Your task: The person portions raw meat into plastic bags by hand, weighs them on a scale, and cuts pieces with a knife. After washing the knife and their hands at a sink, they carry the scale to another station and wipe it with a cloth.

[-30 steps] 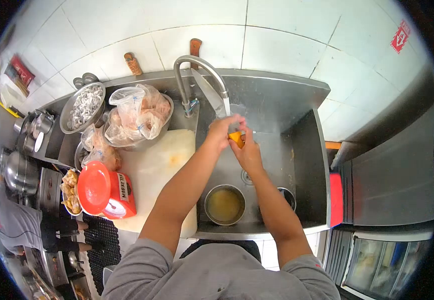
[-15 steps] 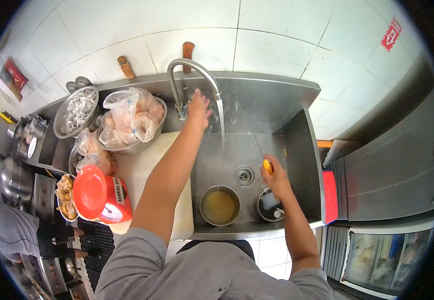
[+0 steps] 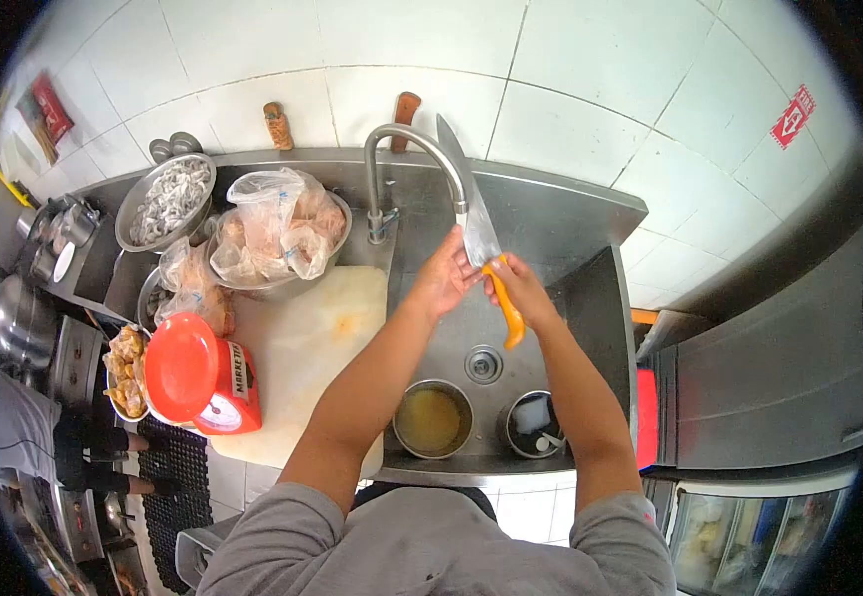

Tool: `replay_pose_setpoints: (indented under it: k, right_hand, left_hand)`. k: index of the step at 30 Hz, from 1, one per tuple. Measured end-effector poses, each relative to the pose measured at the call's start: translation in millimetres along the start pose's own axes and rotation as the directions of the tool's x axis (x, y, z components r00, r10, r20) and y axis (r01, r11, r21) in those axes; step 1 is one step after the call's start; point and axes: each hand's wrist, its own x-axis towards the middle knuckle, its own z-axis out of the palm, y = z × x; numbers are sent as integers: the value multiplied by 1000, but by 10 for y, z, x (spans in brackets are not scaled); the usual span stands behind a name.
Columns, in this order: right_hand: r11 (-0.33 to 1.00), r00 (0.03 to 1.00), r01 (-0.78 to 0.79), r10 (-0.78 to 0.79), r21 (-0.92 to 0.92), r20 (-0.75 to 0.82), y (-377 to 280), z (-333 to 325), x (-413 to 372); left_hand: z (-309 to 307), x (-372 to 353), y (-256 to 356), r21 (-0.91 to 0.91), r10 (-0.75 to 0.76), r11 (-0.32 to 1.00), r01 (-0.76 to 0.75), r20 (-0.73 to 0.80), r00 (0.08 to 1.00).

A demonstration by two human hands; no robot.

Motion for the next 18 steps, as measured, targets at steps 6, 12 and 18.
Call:
replay_pose_setpoints:
  k: [6, 12, 18]
  right_hand:
    - [992, 992, 5, -21, 125, 124, -12, 196, 439]
    - [977, 976, -46, 0, 208, 216, 220, 367, 522]
    - [970, 999, -5, -6, 244, 45, 183, 396, 621]
  left_hand:
    - [-140, 186, 388, 256, 192, 957, -133, -220, 957]
    - [-62, 268, 784, 529, 320, 829, -181, -182, 930]
    - [-21, 241, 693, 526, 288, 840, -135, -221, 932]
